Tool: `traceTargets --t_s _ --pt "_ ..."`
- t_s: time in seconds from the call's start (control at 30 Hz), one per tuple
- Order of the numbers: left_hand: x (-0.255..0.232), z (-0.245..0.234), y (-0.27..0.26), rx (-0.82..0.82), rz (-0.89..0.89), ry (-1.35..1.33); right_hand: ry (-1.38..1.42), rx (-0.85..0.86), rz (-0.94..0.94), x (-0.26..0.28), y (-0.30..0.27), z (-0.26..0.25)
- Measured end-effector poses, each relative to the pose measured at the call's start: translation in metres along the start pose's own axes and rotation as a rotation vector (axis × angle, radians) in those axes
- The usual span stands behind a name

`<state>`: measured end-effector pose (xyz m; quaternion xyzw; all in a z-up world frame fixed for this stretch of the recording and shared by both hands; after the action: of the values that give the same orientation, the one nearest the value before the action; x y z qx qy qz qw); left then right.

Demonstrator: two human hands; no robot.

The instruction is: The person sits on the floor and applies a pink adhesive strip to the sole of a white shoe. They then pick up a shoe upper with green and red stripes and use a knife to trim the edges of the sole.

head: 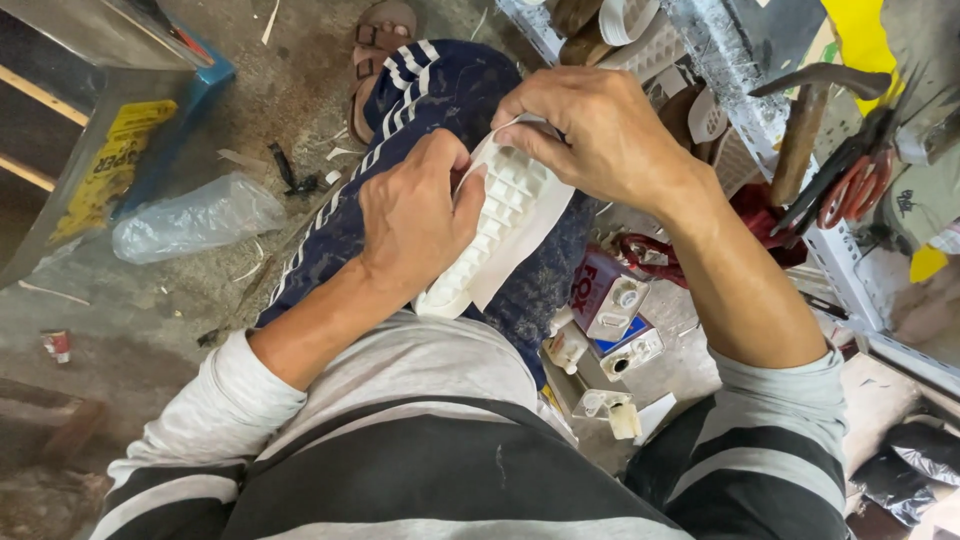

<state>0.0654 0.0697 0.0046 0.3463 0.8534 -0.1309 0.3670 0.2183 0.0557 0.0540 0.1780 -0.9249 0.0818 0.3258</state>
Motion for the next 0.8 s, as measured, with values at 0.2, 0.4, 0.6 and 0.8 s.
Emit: traceTargets --t_s 0.2,0.4,0.6,0.8 --pt "-0.005 -0.006 0.005 -0.038 0.027 -0.039 -0.073 0.015 -0.109 0.004 -0.005 -0.005" --pt "-0.009 -0.004 0.013 -0.079 0.099 0.12 -0.279 -0.054 -0.189 0.016 -0.008 0.0" --pt "-0.017 -0.005 0.021 -0.056 0.15 0.135 -0.503 -0.024 -0.124 0.018 -0.008 0.002" --pt "-0.008 -0.009 0.019 -0.023 0.107 -0.077 -0.332 -0.082 -0.114 0.01 -0.022 -0.001"
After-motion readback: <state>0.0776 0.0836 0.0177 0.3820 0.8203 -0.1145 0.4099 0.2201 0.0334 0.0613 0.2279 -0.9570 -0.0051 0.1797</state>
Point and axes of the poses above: each hand's wrist, its own y-axis towards the middle knuckle, its own z-axis out of the palm, x = y × z, the point moved 7 cm from there along y, towards the middle knuckle, and after that the axes turned 3 degrees about x, right-handed, at the moved point
